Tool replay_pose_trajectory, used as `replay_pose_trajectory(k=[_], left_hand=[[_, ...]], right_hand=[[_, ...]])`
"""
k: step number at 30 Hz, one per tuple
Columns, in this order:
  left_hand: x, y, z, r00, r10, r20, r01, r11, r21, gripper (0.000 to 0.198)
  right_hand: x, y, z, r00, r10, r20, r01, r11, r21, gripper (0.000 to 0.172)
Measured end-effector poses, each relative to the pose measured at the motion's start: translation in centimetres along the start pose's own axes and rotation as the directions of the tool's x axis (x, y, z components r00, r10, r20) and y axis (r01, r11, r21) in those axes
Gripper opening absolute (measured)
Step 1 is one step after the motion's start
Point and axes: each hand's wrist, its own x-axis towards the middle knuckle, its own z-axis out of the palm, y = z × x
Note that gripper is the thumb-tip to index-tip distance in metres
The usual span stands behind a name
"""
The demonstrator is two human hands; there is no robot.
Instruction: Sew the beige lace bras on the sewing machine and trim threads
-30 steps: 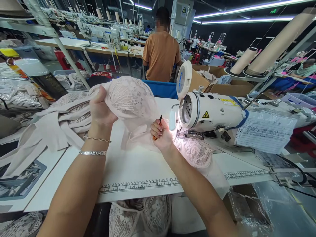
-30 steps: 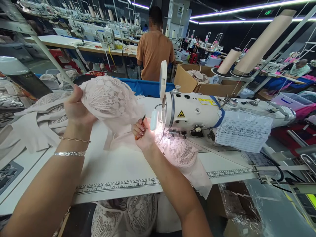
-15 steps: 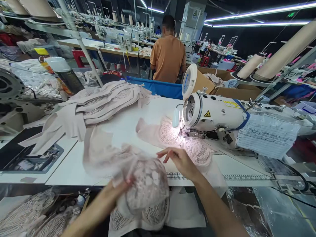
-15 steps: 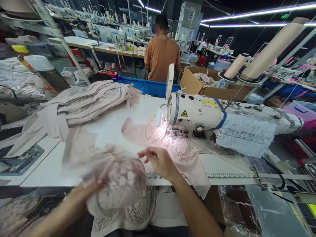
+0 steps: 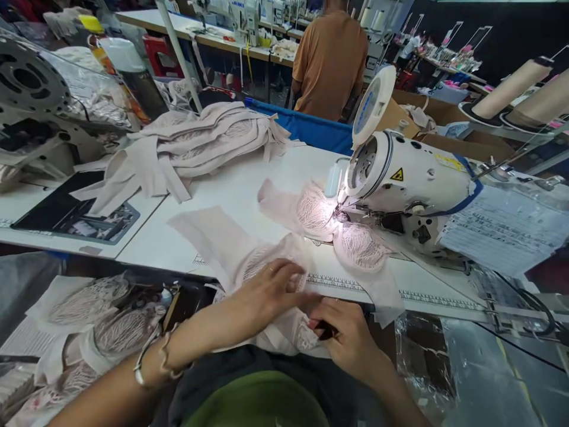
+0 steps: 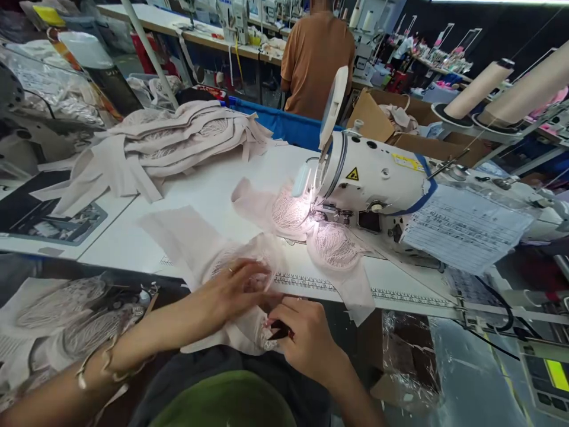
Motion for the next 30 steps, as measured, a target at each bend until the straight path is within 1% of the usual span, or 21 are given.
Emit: replay_pose_trajectory(k=[1,3,4,5,6,7,9,10,12,13,15,17,19,20,21,22,24,27,29,30], left_hand=[[0.8,-0.1,-0.2,0.994,0.093,0.054,-0.096,0.994,0.055,0.026],[2.0,0.0,-1.1,0.961,0.220,0.168,-0.231,0.972,0.049,0.012],[2.2,0.1,-1.6,0.946,0.250,0.207,-0.257,0.966,0.006,0.013],[2.3,0.2,-2.2,0.933,0.262,0.245,-0.255,0.965,-0.062,0.016],[2.3,0.3,-2.7,0.922,0.265,0.282,-0.230,0.961,-0.152,0.021],[2.1,0.2,-3.0,0.914,0.255,0.315,-0.178,0.951,-0.254,0.026],[1.5,-0.3,-3.3,0.912,0.179,0.369,0.004,0.896,-0.445,0.039],[1.1,-0.7,-3.1,0.915,0.114,0.387,0.118,0.842,-0.527,0.045],[0.2,-1.8,-2.2,0.911,-0.039,0.410,0.324,0.682,-0.656,0.052],[-0.3,-2.3,-1.6,0.904,-0.103,0.414,0.390,0.591,-0.706,0.054],[-1.1,-3.0,-0.1,0.888,-0.199,0.414,0.459,0.414,-0.786,0.054],[-1.7,-3.3,1.6,0.862,-0.291,0.414,0.479,0.202,-0.854,0.053],[-2.0,-3.2,3.1,0.822,-0.384,0.421,0.452,-0.011,-0.892,0.055],[-2.1,-3.1,3.7,0.805,-0.418,0.422,0.427,-0.087,-0.900,0.056],[-2.1,-2.9,4.3,0.793,-0.443,0.418,0.402,-0.134,-0.906,0.056],[-2.1,-2.8,4.6,0.787,-0.461,0.410,0.383,-0.156,-0.910,0.056],[-1.9,-2.5,5.0,0.780,-0.482,0.398,0.360,-0.174,-0.916,0.055],[-1.7,-2.3,5.1,0.781,-0.490,0.387,0.340,-0.187,-0.922,0.059],[-1.4,-2.0,5.1,0.790,-0.473,0.389,0.345,-0.181,-0.921,0.060],[-1.1,-1.9,5.1,0.797,-0.462,0.390,0.350,-0.174,-0.921,0.061]], right_hand=[[-0.3,-0.4,-0.3,0.999,-0.017,0.041,0.017,1.000,0.005,0.017],[-0.6,-1.2,-1.2,0.992,-0.039,0.119,0.034,0.999,0.042,0.017],[-0.8,-1.5,-1.6,0.987,-0.052,0.149,0.041,0.996,0.075,0.019],[-0.9,-1.6,-2.0,0.982,-0.065,0.175,0.045,0.992,0.117,0.022],[-1.0,-1.6,-2.3,0.977,-0.078,0.199,0.045,0.985,0.169,0.026],[-1.1,-1.4,-2.5,0.971,-0.086,0.222,0.035,0.973,0.228,0.030],[-1.3,-0.7,-2.6,0.960,-0.079,0.270,-0.019,0.940,0.342,0.037],[-1.4,-0.2,-2.6,0.956,-0.049,0.289,-0.068,0.922,0.382,0.039],[-1.5,0.9,-2.3,0.947,0.059,0.315,-0.200,0.877,0.437,0.045],[-1.6,1.5,-2.1,0.938,0.120,0.324,-0.268,0.846,0.461,0.049],[-1.7,2.4,-1.7,0.912,0.228,0.341,-0.385,0.762,0.520,0.058],[-1.6,2.9,-1.1,0.883,0.310,0.352,-0.468,0.646,0.604,0.064],[-1.4,2.9,-0.5,0.849,0.365,0.383,-0.525,0.494,0.692,0.067],[-1.3,2.9,-0.1,0.836,0.371,0.403,-0.538,0.417,0.733,0.068],[-1.1,2.8,0.2,0.831,0.361,0.424,-0.542,0.353,0.762,0.068],[-1.1,2.7,0.5,0.830,0.344,0.440,-0.543,0.311,0.780,0.068],[-1.0,2.8,0.8,0.836,0.311,0.452,-0.536,0.287,0.794,0.068],[-1.0,3.3,0.7,0.841,0.264,0.472,-0.538,0.315,0.782,0.070],[-0.7,3.6,0.3,0.844,0.227,0.487,-0.537,0.341,0.772,0.071],[-0.5,3.6,0.0,0.843,0.207,0.497,-0.538,0.369,0.758,0.069]])
